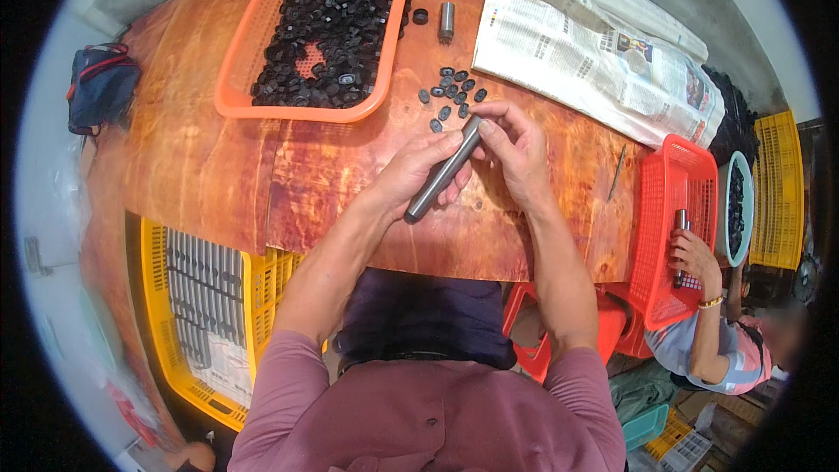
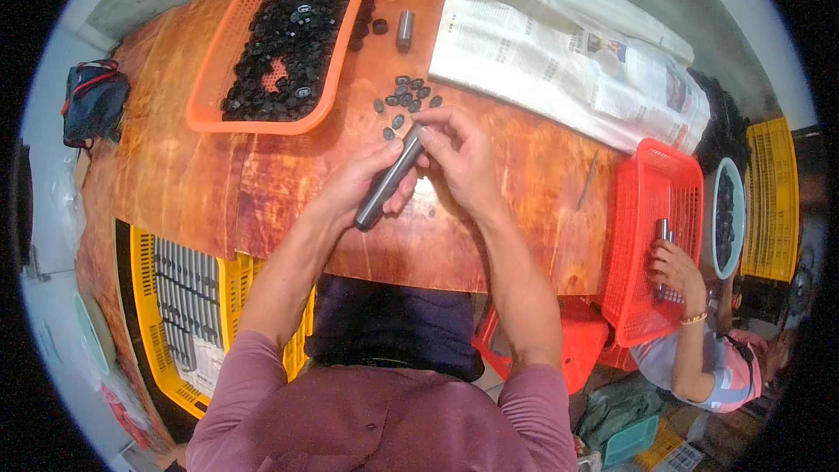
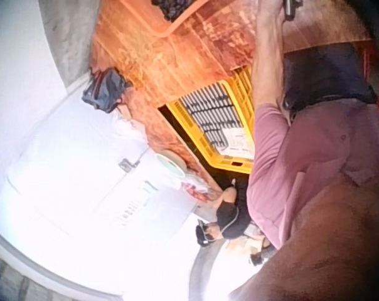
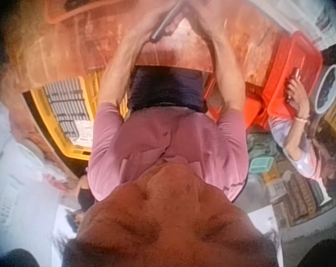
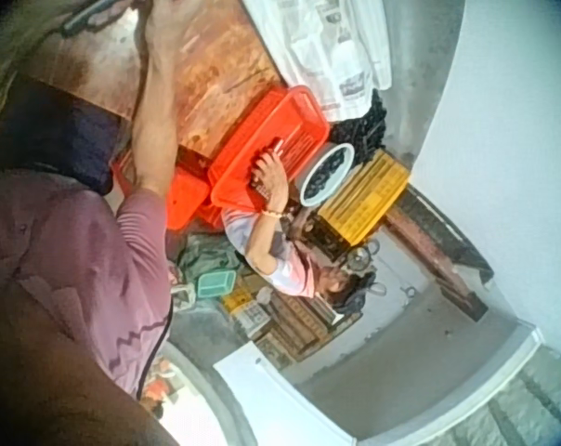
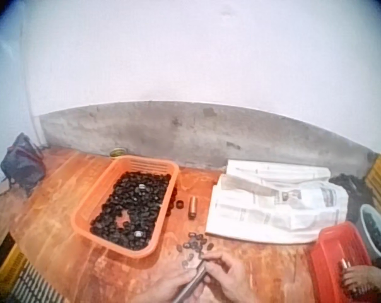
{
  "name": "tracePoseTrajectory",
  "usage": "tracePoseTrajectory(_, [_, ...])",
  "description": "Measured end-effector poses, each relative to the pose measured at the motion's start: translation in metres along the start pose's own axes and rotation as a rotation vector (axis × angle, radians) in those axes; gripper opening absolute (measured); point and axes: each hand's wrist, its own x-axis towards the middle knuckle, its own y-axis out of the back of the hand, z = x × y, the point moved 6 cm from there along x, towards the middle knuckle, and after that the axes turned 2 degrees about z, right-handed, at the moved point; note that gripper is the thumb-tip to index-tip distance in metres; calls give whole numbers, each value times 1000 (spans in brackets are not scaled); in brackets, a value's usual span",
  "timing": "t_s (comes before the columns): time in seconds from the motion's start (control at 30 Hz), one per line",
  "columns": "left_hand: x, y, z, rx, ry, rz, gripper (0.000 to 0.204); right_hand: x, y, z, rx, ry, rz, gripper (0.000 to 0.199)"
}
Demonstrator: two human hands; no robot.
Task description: The person repeatedly picks small black circular pieces and inserts them into a metal cylinder, then places the assembled cylinder into a yellow crate. The process is repeated multiple times with consistent hand motions.
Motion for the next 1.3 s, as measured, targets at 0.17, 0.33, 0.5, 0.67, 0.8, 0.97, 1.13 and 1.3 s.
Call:
tracePoseTrajectory(0.17, [2, -10, 5, 40, 10, 41, 43, 1, 11, -9, -51, 36, 93, 29])
tracePoseTrajectory(0.33, [4, -6, 2, 54, -23, 29, 39, 3, 16, -10, -47, 122, 107, 33])
tracePoseTrajectory(0.5, [2, -3, 2, 117, -41, 44, 37, 4, 17, -8, -93, 116, 77, 35])
tracePoseTrajectory(0.67, [2, 5, 0, 196, -107, 44, 35, 5, 16, -6, -74, 39, -17, 35])
tracePoseTrajectory(0.8, [1, 1, 0, 275, -98, 92, 32, 8, 25, -8, -145, 56, -81, 34])
tracePoseTrajectory(0.97, [-21, -32, 16, 741, -99, 135, 28, 0, 43, -17, -353, -56, -127, 25])
tracePoseTrajectory(1.13, [-48, -46, 26, 1504, -569, 220, 26, -16, 36, -39, -715, -122, -262, 23])
tracePoseTrajectory(1.3, [-50, -58, 21, 1887, -550, 243, 27, -28, 41, -19, -714, -14, -254, 24])
